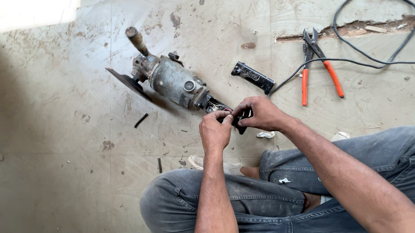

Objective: The person sits on the floor and repairs an angle grinder by hand. They strip and twist wires, insert them into the tool's switch housing, and use a screwdriver to tighten the connections.

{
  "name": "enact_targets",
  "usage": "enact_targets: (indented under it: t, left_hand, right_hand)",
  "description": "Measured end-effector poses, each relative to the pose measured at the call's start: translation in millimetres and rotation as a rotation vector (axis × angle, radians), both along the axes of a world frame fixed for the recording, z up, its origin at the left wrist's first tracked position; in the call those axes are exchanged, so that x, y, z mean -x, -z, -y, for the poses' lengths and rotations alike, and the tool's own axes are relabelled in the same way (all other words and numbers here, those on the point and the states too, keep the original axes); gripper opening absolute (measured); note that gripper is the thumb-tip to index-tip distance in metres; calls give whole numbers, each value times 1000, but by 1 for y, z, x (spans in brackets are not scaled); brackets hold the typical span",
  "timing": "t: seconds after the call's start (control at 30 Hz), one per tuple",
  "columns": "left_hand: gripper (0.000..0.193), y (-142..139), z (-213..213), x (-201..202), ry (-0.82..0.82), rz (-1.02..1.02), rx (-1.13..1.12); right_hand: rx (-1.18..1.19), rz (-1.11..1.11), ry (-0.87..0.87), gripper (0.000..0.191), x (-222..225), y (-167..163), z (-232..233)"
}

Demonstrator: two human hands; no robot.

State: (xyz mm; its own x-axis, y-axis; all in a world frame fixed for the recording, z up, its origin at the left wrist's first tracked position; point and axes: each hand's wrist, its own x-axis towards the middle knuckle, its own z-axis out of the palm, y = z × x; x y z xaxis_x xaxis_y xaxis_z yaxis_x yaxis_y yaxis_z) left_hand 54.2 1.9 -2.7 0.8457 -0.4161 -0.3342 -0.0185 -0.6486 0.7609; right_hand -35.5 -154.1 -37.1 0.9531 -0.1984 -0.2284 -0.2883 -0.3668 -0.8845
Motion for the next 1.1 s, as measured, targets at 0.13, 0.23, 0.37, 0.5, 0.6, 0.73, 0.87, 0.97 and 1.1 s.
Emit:
enact_targets:
  t: [0.13, 0.23, 0.37, 0.5, 0.6, 0.73, 0.87, 0.97, 1.1]
  left_hand:
    - [20, 10, 0, -1, -88, -122, 20]
    - [20, 18, -3, -3, -125, -178, 51]
    - [20, 27, -7, -5, -143, -298, 181]
    - [20, 25, -10, -6, -122, -261, 174]
    - [19, 17, -10, -4, -101, -166, 60]
    - [18, 7, -9, -2, -69, -154, -31]
    - [16, 4, -10, -2, -29, -124, -46]
    - [16, 6, -11, -2, -3, -103, -67]
    - [17, 9, -14, -2, 30, -85, -68]
  right_hand:
    - [-188, -26, 110, 29, 2, -2, -4]
    - [-194, -18, 160, 36, 2, 1, -3]
    - [-263, 19, 201, 41, 2, 3, -3]
    - [-256, 87, 224, 40, 1, 3, -7]
    - [-201, 122, 196, 33, 1, 0, -10]
    - [-140, 21, 154, 28, 2, -7, -7]
    - [-10, 87, 97, 31, 1, -12, -6]
    - [69, 76, 77, 32, 0, -16, -8]
    - [48, 47, 76, 31, -1, -18, -10]
